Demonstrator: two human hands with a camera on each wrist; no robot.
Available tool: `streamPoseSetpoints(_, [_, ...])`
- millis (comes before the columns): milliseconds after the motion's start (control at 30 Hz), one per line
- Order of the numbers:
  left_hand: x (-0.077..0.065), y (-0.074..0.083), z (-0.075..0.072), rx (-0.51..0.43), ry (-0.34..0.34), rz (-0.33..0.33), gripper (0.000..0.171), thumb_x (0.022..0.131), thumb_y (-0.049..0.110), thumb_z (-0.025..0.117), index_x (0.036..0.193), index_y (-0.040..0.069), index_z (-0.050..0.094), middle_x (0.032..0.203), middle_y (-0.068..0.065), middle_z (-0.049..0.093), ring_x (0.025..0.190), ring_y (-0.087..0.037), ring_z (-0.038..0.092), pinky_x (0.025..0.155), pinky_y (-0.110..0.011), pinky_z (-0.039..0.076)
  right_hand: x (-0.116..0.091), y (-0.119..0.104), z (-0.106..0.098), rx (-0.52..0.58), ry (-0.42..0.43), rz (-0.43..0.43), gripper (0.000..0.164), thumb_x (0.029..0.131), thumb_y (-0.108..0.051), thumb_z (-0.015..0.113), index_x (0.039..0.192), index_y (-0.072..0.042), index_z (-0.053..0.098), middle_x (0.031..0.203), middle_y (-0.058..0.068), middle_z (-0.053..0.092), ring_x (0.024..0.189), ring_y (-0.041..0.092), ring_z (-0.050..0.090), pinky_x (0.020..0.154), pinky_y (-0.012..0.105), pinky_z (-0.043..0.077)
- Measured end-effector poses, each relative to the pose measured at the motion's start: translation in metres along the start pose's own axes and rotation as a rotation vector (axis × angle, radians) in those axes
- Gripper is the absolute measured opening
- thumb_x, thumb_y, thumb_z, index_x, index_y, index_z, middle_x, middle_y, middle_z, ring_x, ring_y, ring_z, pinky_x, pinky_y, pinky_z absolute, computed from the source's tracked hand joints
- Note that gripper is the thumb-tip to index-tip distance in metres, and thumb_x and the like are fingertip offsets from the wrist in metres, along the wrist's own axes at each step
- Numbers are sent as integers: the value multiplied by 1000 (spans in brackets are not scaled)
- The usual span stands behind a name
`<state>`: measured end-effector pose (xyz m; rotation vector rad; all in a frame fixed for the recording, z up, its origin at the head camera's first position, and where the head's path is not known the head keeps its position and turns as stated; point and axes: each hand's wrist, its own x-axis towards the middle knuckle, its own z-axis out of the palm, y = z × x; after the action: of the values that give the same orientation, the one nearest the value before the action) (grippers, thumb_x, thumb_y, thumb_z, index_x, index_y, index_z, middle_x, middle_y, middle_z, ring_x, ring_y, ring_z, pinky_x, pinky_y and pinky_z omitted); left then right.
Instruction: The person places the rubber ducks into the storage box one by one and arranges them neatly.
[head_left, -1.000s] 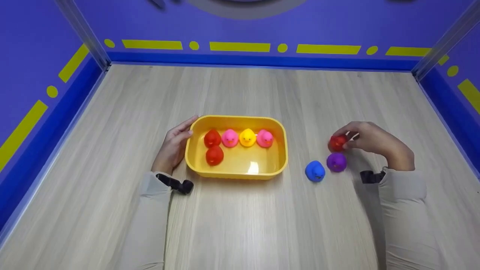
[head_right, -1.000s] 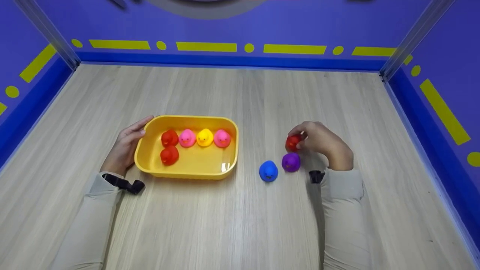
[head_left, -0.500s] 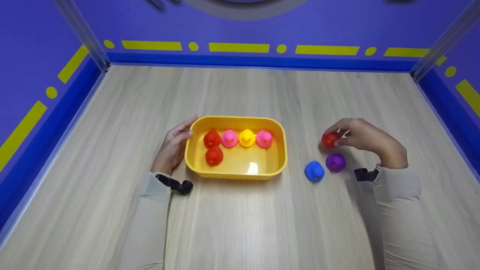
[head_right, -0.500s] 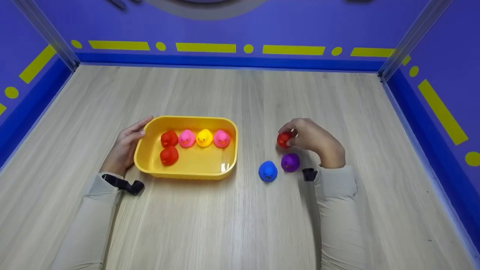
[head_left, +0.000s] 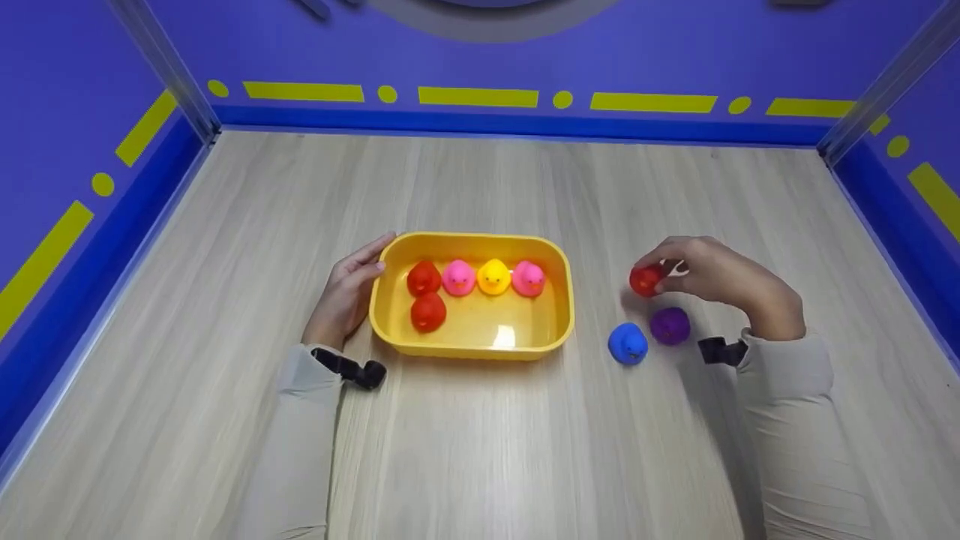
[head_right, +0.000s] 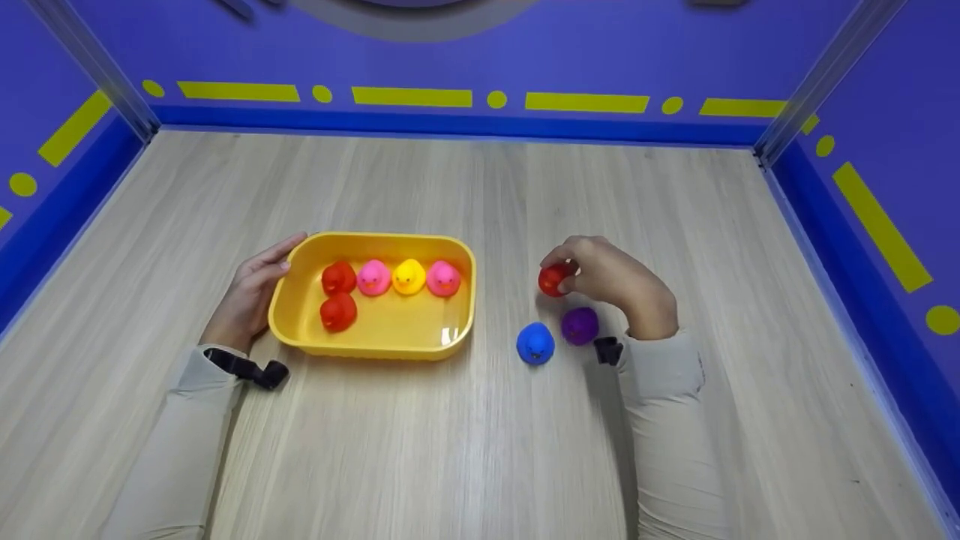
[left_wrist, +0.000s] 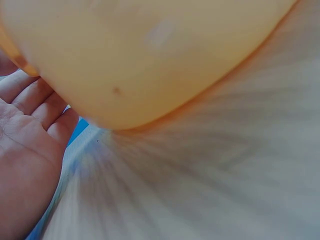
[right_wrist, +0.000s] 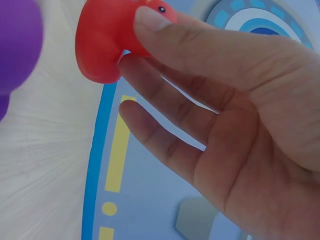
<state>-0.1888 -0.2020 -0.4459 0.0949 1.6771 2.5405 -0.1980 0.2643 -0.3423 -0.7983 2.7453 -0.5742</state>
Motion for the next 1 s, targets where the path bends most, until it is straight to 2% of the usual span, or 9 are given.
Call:
streamPoseSetpoints(367, [0, 0, -1, 0, -18, -11, 53, 93, -3, 43, 145, -8, 33, 152, -17, 36, 132, -15, 44, 114, -31, 35, 5, -16, -5, 2, 3, -53, 31, 82, 2, 70, 113, -6, 70, 106, 8, 69, 95, 23, 64, 85, 42, 57])
streamPoseSetpoints(733, [-1, 1, 0, 5, -13, -9, 52, 93, -4, 41, 144, -7, 35, 153, -17, 35, 134, -17, 42, 114, -30, 34, 13, -32, -11, -36, -1, -89, 33, 84, 2, 69, 116, -6, 69, 108, 10, 69, 97, 25, 64, 84, 42, 58])
streamPoseSetpoints(1000, [-1, 1, 0, -2, -12, -6, 52, 92, -4, 41, 144, -8, 35, 153, -18, 34, 136, -18, 40, 115, -31, 32, 20, -46, -13, -33, 1, -81, 32, 83, 0, 70, 113, -9, 71, 105, 5, 68, 96, 21, 63, 84, 39, 58])
